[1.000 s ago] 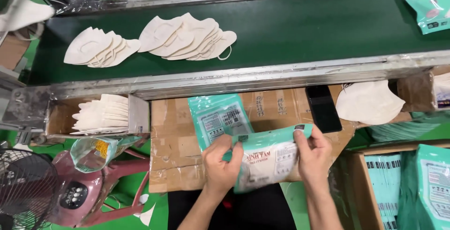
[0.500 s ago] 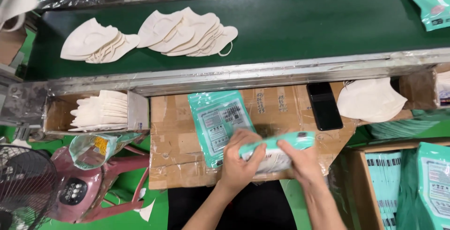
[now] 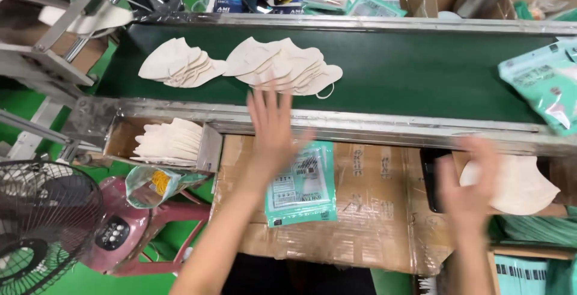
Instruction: Packaging stacks of face masks into plastic bags on a conveyor belt.
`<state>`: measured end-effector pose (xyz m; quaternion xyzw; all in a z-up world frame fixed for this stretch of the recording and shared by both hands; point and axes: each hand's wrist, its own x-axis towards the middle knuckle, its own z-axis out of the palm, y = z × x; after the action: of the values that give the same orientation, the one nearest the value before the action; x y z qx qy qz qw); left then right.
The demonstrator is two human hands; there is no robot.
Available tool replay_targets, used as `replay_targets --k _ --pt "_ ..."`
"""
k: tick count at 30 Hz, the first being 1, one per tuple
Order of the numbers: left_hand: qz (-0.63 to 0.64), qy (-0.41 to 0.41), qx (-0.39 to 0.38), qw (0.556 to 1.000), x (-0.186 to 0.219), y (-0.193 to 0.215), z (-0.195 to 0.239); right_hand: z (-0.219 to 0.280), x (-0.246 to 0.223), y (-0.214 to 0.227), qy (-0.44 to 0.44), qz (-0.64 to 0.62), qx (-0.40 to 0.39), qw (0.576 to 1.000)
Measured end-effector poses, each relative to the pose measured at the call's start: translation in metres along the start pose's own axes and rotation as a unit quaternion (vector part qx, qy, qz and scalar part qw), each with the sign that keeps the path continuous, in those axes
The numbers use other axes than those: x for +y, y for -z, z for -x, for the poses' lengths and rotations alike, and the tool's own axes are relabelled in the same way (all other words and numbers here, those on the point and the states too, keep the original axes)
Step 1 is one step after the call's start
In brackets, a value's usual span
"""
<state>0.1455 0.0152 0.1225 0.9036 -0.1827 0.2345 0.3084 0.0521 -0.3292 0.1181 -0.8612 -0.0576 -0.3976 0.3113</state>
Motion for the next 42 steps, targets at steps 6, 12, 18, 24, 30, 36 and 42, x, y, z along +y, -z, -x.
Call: replay_targets --k 6,12,18,24,30,36,42 --pt "-0.162 0.017 -0.055 0.985 -0.086 -0.080 -0.112 0.069 -0.036 -0.026 -0.059 -0.092 -0.135 0.985" --pt "0.078 -0.251 -0.104 0.959 0.050 -0.076 -0.030 0.023 -0.049 0.015 -0.071 -0.040 -0.073 0.994" --pt "0.252 -0.210 -0.203 0.923 0.126 -0.037 0.065 0.074 -0.012 0.028 -0.096 -0.171 -0.205 0.959" --pt "0.296 -0.009 -0.246 0.923 0.084 -0.103 0.121 0.092 -0.021 -0.004 -0.232 -0.277 -0.247 0.899" --pt "0.246 0.044 -0.273 0.929 0.088 -0.123 0.119 0.125 -0.008 -0.026 -0.290 -0.324 -0.195 0.879" --pt "0.296 0.074 -0.264 0.915 0.079 -0.152 0.122 0.122 0.004 -0.028 -0.240 -0.358 -0.162 0.888" --pt "0.320 0.135 -0.263 0.900 0.095 -0.147 0.116 0.156 0.041 -0.037 -0.239 -0.360 -0.142 0.891"
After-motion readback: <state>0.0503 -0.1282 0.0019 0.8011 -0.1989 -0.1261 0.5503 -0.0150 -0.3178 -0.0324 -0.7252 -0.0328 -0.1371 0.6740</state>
